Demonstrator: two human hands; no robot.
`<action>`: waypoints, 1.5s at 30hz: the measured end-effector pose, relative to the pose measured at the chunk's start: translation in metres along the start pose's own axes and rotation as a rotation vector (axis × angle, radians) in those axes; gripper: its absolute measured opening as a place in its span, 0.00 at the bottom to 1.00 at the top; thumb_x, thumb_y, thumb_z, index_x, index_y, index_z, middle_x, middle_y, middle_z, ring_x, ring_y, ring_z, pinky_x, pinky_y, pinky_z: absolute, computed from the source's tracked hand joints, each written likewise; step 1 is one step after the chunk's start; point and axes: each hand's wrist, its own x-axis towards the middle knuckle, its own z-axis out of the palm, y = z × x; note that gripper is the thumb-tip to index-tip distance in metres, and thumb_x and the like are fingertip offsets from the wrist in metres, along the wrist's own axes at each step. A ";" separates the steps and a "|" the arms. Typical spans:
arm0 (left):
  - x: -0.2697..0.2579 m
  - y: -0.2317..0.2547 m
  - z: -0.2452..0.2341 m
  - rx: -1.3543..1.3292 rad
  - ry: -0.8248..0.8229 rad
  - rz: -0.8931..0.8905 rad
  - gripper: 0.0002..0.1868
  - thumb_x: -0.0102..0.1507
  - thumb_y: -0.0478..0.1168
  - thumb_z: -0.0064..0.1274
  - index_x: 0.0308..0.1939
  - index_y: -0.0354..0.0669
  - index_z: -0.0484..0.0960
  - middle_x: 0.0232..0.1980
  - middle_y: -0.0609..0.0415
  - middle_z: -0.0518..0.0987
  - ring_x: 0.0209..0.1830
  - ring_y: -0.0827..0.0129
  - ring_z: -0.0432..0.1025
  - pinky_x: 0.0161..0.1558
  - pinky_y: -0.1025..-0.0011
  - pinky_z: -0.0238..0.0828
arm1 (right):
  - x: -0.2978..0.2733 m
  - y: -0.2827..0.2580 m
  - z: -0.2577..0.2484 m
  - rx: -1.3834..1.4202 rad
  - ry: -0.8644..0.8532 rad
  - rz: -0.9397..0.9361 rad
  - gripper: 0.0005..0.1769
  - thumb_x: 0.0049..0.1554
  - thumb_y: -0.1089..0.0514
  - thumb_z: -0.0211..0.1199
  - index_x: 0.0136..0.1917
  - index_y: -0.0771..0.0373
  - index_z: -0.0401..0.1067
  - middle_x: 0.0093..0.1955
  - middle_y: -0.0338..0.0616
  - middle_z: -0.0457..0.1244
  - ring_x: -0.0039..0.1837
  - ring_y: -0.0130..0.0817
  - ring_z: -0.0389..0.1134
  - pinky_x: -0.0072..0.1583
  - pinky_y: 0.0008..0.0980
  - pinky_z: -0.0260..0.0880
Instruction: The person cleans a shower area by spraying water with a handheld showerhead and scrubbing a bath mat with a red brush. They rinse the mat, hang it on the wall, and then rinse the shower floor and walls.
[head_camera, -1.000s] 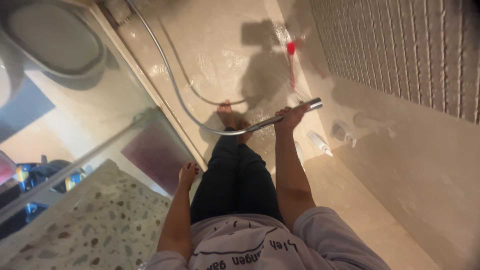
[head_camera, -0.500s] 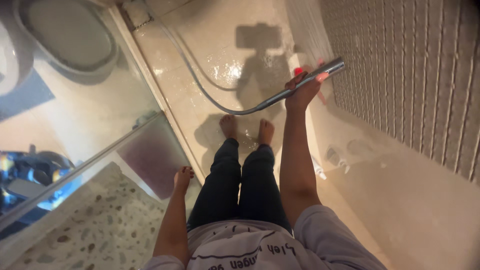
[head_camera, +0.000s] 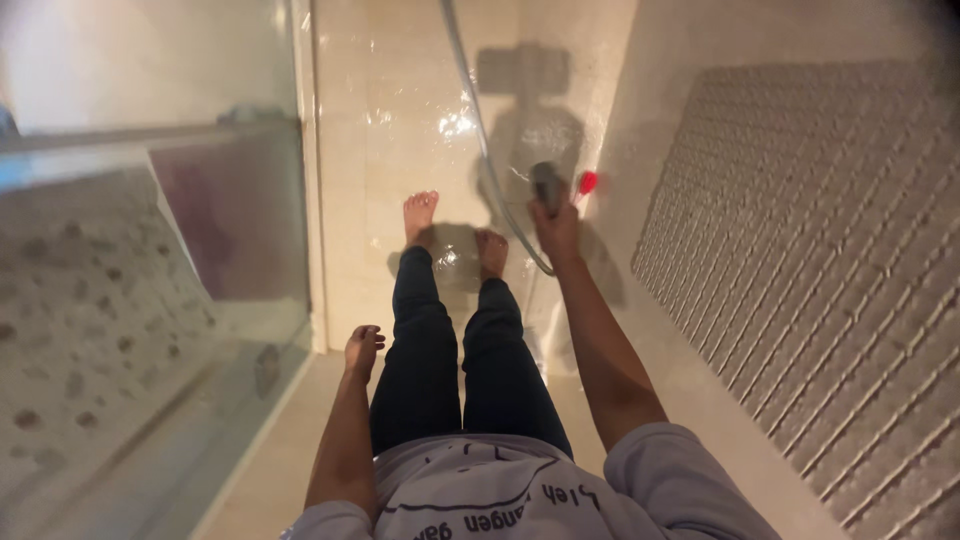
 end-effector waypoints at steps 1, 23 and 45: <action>-0.006 -0.013 0.008 -0.030 0.000 -0.027 0.17 0.69 0.43 0.43 0.54 0.33 0.78 0.43 0.44 0.82 0.40 0.63 0.77 0.46 0.65 0.73 | -0.001 -0.005 0.006 -0.080 -0.105 -0.072 0.31 0.60 0.55 0.68 0.72 0.65 0.62 0.45 0.47 0.70 0.43 0.36 0.71 0.46 0.37 0.73; -0.087 -0.216 0.077 -0.389 0.153 -0.337 0.16 0.70 0.42 0.42 0.52 0.34 0.79 0.41 0.45 0.82 0.38 0.63 0.77 0.44 0.68 0.75 | -0.010 0.004 0.127 -1.001 -1.283 0.059 0.36 0.53 0.28 0.63 0.69 0.44 0.69 0.55 0.45 0.72 0.58 0.48 0.73 0.61 0.46 0.69; -0.108 -0.290 0.088 -0.677 0.273 -0.298 0.15 0.70 0.42 0.43 0.49 0.33 0.80 0.38 0.46 0.83 0.36 0.64 0.78 0.42 0.69 0.76 | -0.139 0.038 0.204 -0.866 -1.498 -0.300 0.42 0.51 0.23 0.62 0.70 0.48 0.68 0.57 0.50 0.71 0.59 0.52 0.72 0.60 0.50 0.70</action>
